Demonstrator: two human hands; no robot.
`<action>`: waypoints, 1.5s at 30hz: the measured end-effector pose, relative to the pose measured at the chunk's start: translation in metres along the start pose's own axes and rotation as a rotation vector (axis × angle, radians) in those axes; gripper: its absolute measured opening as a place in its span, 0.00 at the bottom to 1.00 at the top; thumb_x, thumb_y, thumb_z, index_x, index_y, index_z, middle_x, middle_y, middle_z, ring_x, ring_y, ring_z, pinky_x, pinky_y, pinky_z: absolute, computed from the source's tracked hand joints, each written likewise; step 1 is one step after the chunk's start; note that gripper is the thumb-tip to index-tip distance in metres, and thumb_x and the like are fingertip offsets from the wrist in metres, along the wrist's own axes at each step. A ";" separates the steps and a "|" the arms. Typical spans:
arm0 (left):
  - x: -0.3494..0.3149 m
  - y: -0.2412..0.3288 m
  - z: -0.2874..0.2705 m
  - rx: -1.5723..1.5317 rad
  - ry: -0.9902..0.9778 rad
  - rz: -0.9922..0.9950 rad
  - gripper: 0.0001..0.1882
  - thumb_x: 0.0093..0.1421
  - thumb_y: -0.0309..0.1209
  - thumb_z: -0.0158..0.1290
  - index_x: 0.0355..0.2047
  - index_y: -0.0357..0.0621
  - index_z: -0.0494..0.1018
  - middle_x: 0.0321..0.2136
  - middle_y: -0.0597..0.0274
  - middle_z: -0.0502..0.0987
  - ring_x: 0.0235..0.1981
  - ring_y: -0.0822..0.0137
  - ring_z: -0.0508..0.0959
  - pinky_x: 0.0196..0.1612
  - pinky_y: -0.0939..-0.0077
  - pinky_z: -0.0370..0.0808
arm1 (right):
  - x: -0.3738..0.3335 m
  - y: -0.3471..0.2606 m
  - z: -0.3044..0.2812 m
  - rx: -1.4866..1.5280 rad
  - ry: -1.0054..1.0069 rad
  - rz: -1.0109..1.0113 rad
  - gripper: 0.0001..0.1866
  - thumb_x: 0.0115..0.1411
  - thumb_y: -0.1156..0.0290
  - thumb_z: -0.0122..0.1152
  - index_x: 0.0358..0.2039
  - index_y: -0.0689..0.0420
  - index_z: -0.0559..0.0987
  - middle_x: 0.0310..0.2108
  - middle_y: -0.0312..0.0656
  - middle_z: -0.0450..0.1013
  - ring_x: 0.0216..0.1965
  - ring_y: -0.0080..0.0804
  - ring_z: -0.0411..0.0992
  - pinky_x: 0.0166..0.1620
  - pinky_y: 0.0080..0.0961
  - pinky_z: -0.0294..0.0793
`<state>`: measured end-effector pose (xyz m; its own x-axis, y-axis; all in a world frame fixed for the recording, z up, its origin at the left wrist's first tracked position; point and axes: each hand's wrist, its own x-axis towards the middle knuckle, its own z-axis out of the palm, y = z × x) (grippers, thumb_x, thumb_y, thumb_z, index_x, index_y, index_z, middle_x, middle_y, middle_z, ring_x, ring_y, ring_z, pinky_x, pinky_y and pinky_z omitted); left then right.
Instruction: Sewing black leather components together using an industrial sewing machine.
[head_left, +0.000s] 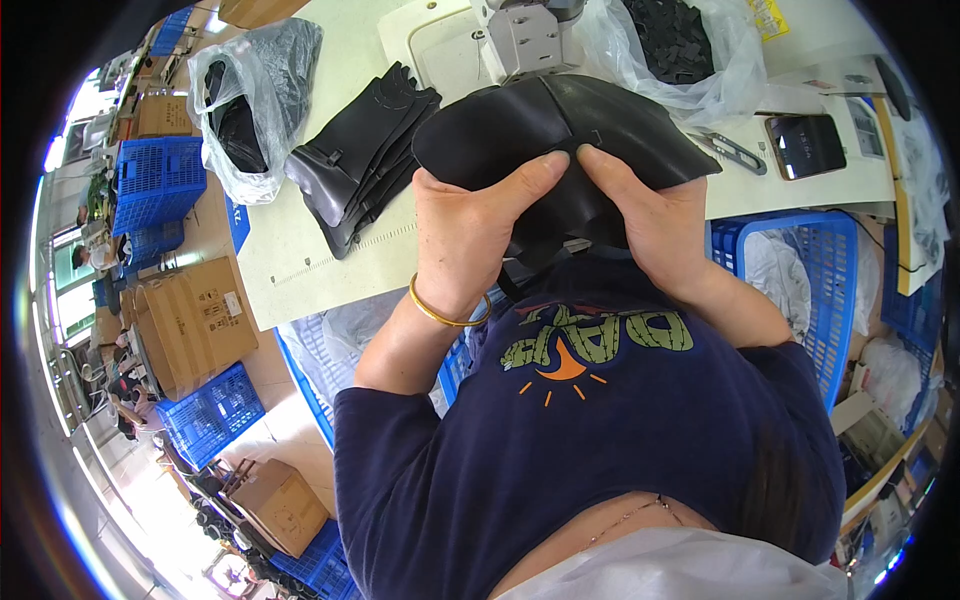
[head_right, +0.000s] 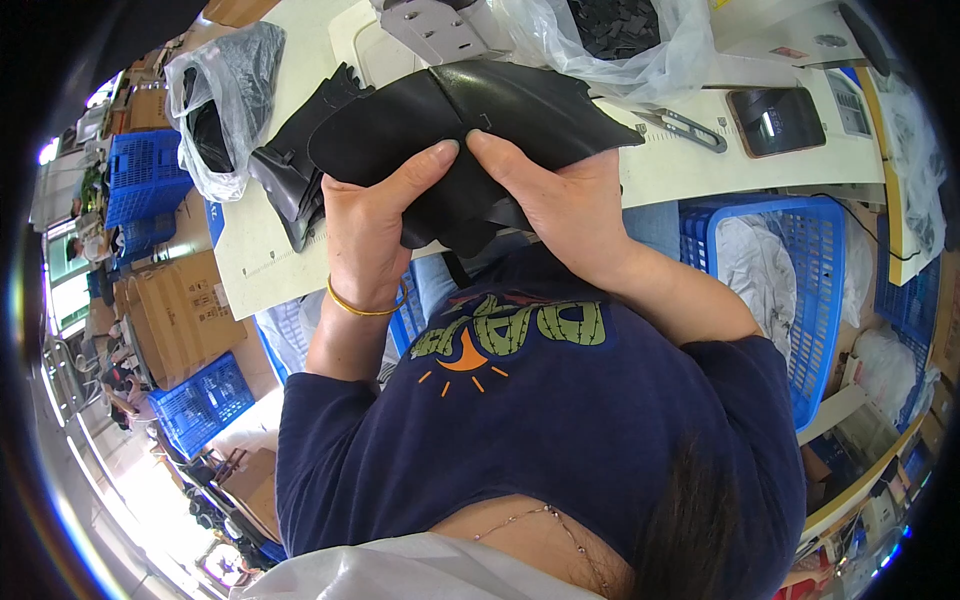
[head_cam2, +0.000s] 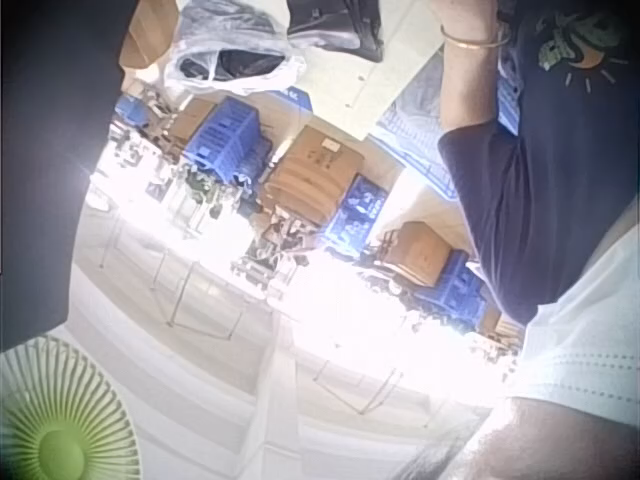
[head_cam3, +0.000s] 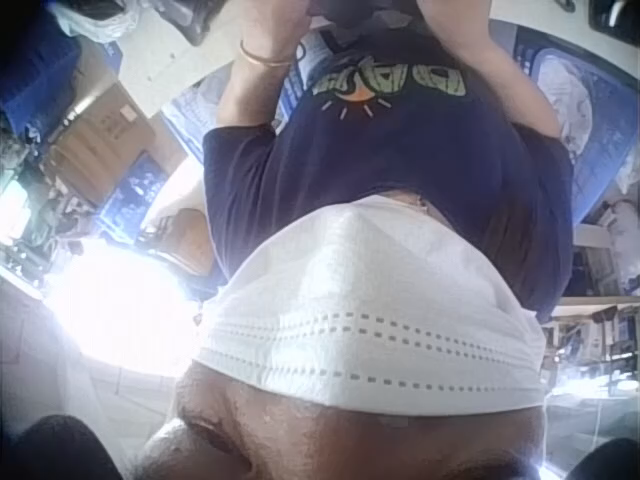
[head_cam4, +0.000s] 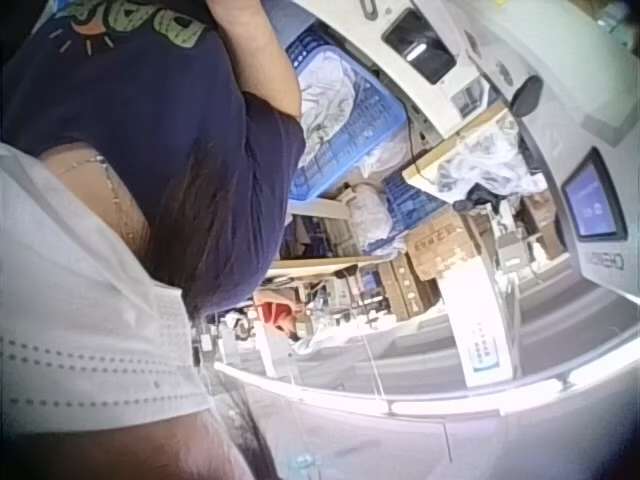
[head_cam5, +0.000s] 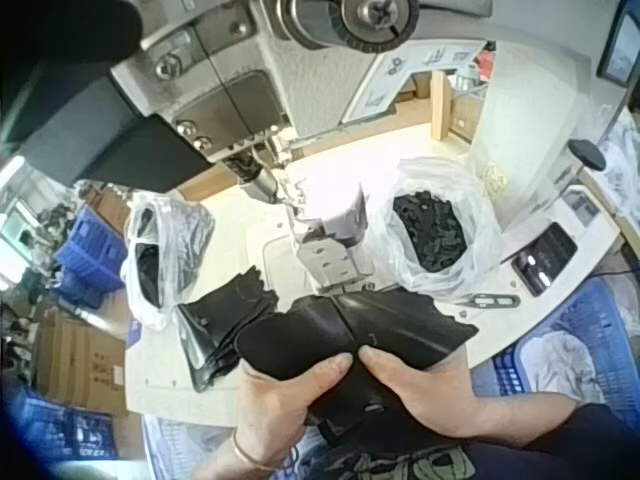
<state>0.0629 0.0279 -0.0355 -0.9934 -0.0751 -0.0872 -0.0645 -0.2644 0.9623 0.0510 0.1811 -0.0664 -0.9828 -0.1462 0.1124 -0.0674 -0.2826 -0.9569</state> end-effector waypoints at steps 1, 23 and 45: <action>0.000 -0.001 0.000 -0.001 -0.005 0.016 0.09 0.53 0.19 0.58 0.36 0.34 0.76 0.32 0.61 0.79 0.32 0.73 0.78 0.37 0.79 0.76 | 0.000 0.000 0.000 0.000 0.000 0.000 0.11 0.58 0.78 0.58 0.42 0.64 0.77 0.37 0.38 0.75 0.36 0.20 0.72 0.39 0.17 0.72; 0.003 -0.002 0.001 -0.033 0.023 0.030 0.10 0.51 0.17 0.59 0.35 0.34 0.76 0.31 0.62 0.79 0.30 0.74 0.78 0.36 0.81 0.76 | 0.004 -0.001 0.001 -0.024 0.002 -0.025 0.11 0.57 0.79 0.59 0.42 0.65 0.77 0.38 0.39 0.75 0.37 0.22 0.72 0.41 0.19 0.72; 0.094 0.070 -0.015 -0.037 -0.113 0.024 0.11 0.49 0.18 0.59 0.35 0.34 0.76 0.30 0.58 0.80 0.29 0.70 0.79 0.34 0.78 0.78 | 0.095 -0.048 0.015 0.096 0.181 -0.184 0.11 0.59 0.70 0.58 0.23 0.63 0.77 0.16 0.34 0.69 0.14 0.17 0.62 0.18 0.16 0.61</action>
<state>-0.0330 -0.0121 0.0193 -0.9991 0.0266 -0.0329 -0.0394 -0.2992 0.9534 -0.0369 0.1665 -0.0053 -0.9709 0.0854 0.2237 -0.2393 -0.3783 -0.8942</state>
